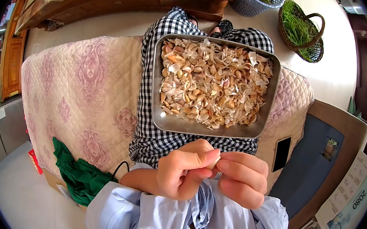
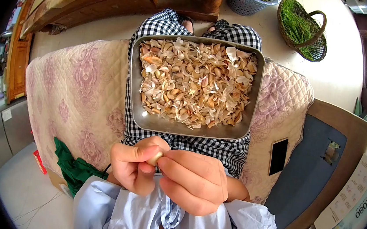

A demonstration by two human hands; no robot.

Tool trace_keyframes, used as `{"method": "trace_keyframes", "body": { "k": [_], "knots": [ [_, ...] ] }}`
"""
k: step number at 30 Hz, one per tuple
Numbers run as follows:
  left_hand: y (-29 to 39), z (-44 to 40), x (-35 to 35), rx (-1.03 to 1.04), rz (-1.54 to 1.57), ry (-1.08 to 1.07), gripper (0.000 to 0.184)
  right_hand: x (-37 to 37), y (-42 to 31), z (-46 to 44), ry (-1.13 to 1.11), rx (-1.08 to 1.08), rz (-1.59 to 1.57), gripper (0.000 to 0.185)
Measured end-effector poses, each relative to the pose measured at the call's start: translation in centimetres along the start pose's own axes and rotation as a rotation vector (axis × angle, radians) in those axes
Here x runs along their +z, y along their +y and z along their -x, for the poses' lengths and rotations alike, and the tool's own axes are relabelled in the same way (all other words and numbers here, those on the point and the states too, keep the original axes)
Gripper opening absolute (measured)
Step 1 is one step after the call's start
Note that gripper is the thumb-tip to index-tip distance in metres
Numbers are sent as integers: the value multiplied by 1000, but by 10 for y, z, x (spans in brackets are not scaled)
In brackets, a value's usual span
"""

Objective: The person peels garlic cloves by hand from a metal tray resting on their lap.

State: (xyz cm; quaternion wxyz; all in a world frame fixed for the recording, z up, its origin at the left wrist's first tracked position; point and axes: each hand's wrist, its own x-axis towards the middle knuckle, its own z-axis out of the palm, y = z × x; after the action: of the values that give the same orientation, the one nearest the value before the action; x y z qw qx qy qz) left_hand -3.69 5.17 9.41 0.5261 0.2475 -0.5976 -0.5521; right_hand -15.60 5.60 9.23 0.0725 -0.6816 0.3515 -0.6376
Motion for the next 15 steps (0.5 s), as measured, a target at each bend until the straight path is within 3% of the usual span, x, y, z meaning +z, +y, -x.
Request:
{"method": "trace_keyframes", "body": {
  "k": [10,13,15],
  "knots": [
    [-3,-1,1,-11,19,-19,24,0,-2,-2,-59,96,15,32],
    [-6,0,5,44,155,98,23,4,-1,0,-4,107,51,35],
    [-4,1,3,-71,255,83,24,3,1,0,-41,112,31,36]
  ]
}}
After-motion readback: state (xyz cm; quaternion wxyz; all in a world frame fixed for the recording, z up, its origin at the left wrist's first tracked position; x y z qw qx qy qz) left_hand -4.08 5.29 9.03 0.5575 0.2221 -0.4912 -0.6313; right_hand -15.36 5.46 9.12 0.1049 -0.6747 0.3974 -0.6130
